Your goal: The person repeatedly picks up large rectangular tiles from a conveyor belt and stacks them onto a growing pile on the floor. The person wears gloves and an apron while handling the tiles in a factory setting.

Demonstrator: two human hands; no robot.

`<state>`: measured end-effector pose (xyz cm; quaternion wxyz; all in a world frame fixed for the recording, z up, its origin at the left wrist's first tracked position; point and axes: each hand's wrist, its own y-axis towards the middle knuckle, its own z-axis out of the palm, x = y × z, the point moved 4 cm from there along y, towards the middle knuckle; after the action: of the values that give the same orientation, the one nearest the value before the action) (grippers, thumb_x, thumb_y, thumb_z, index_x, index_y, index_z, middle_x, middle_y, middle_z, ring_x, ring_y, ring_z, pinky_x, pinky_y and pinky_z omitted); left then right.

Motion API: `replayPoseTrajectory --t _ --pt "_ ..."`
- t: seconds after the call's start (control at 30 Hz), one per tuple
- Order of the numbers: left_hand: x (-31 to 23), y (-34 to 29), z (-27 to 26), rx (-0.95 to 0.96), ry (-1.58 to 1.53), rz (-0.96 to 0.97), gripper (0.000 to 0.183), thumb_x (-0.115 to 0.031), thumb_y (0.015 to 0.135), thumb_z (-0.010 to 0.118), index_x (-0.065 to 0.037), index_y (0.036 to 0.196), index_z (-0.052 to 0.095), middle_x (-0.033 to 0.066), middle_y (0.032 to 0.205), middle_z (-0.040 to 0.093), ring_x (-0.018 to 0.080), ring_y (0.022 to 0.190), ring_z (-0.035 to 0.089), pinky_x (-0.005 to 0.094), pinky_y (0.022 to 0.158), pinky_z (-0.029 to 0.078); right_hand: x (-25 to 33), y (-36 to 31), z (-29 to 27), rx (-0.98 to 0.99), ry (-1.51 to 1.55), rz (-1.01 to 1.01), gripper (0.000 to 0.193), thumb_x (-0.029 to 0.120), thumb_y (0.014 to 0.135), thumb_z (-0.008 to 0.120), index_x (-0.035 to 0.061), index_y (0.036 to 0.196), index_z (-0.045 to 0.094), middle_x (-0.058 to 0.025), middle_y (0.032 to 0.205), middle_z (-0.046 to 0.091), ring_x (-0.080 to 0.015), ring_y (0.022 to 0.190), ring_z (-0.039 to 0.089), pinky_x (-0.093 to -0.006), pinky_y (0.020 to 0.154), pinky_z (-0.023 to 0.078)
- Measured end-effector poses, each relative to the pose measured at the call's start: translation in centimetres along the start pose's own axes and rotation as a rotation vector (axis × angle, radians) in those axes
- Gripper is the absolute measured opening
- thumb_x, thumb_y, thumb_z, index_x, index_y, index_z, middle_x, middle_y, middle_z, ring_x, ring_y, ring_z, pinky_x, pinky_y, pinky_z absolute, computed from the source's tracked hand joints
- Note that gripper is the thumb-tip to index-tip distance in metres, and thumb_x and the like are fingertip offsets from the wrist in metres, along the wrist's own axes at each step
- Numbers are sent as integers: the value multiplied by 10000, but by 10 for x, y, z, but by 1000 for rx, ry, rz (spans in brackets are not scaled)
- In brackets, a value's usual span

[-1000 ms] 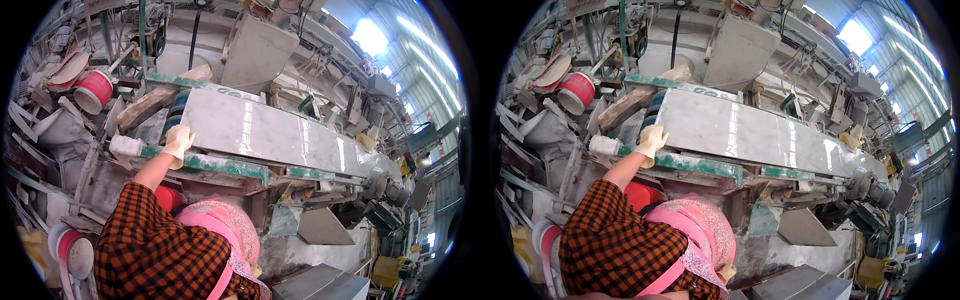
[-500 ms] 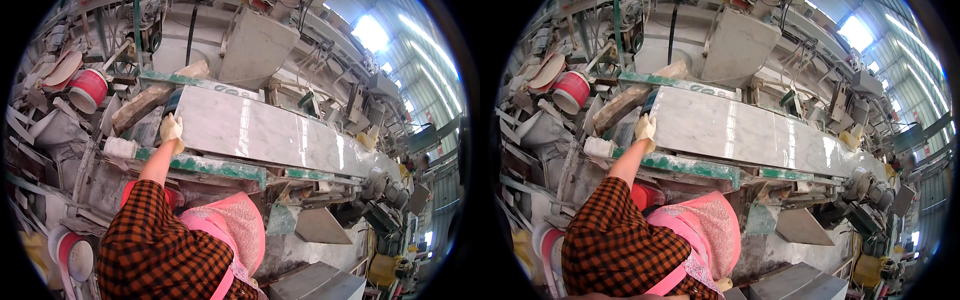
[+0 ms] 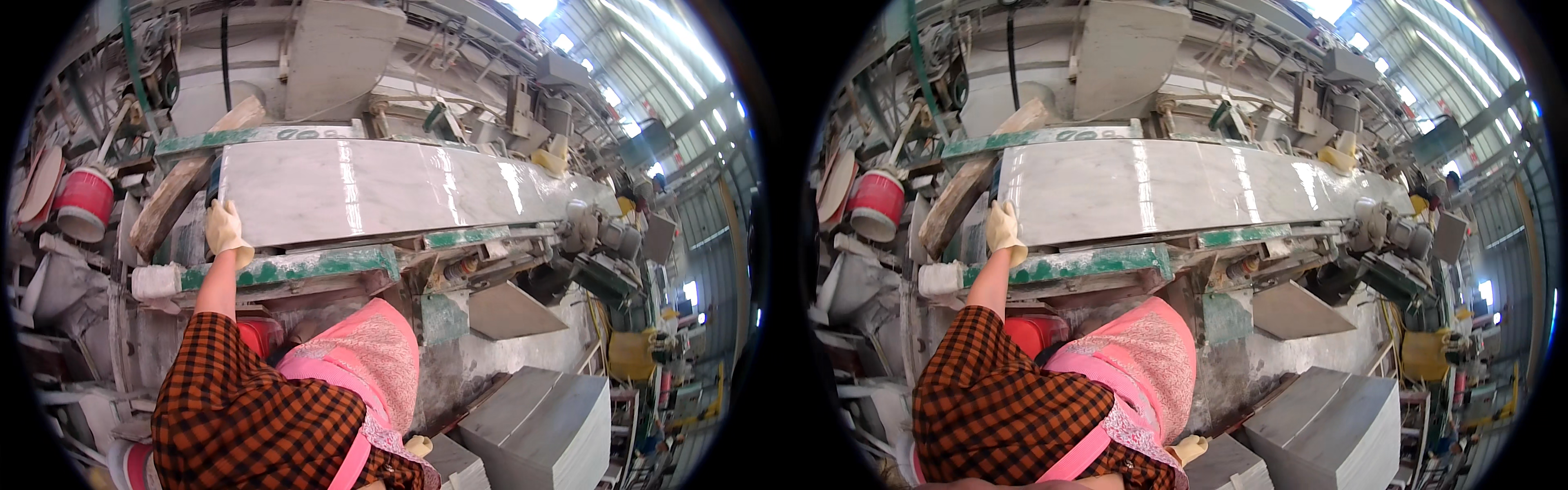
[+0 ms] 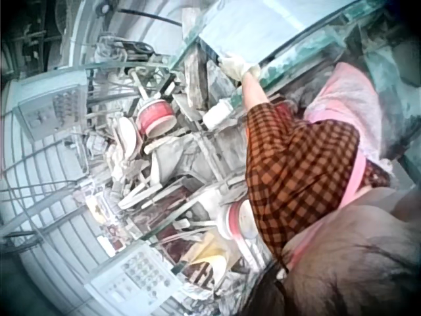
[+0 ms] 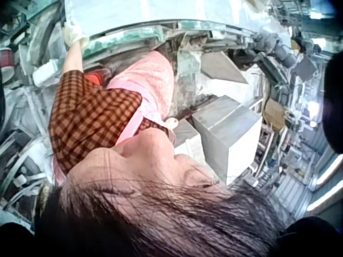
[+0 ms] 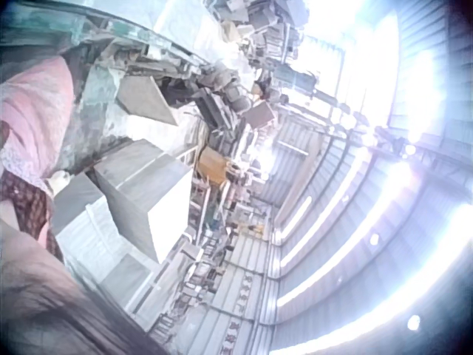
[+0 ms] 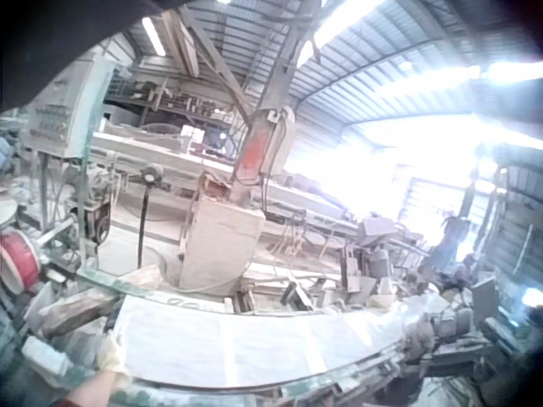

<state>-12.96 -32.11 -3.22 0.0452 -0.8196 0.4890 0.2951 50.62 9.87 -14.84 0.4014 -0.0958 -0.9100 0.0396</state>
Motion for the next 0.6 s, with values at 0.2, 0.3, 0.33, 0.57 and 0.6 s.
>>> replayPoseTrajectory --t 0.2,0.3,0.33,0.57,0.6 --pt "8 3 3 6 -52 9 463 -375 950 423 28 1144 543 286 1073 612 438 1008 585 504 859 464 -22 -27 -14 -149 -26 94 334 108 783 451 -140 962 583 -284 891 635 -365 822 598 -411 769 456" --pt "-3 -1 -14 75 -70 -25 487 -390 953 407 33 1158 534 290 1105 604 439 1037 576 500 879 458 -28 -37 -16 -169 -43 132 334 103 778 452 -138 969 581 -292 897 632 -372 828 600 -411 774 456" --pt "-9 -2 -22 132 -56 -47 526 -405 958 394 40 1206 524 289 1144 594 436 1067 567 491 907 450 -29 -42 -20 -168 -52 147 332 103 777 454 -137 968 582 -292 895 632 -373 828 600 -412 774 456" --pt "18 8 1 -5 -69 30 520 -409 953 388 27 1196 533 281 1105 618 443 1006 594 516 858 467 -38 -40 -25 -140 -48 171 321 102 769 469 -131 956 585 -289 885 631 -369 829 605 -419 769 460" --pt "18 8 2 10 -60 21 530 -413 955 384 27 1212 529 280 1113 616 443 1010 593 515 862 466 -39 -40 -26 -137 -43 173 319 102 768 472 -131 954 586 -288 884 632 -368 829 606 -421 767 460"
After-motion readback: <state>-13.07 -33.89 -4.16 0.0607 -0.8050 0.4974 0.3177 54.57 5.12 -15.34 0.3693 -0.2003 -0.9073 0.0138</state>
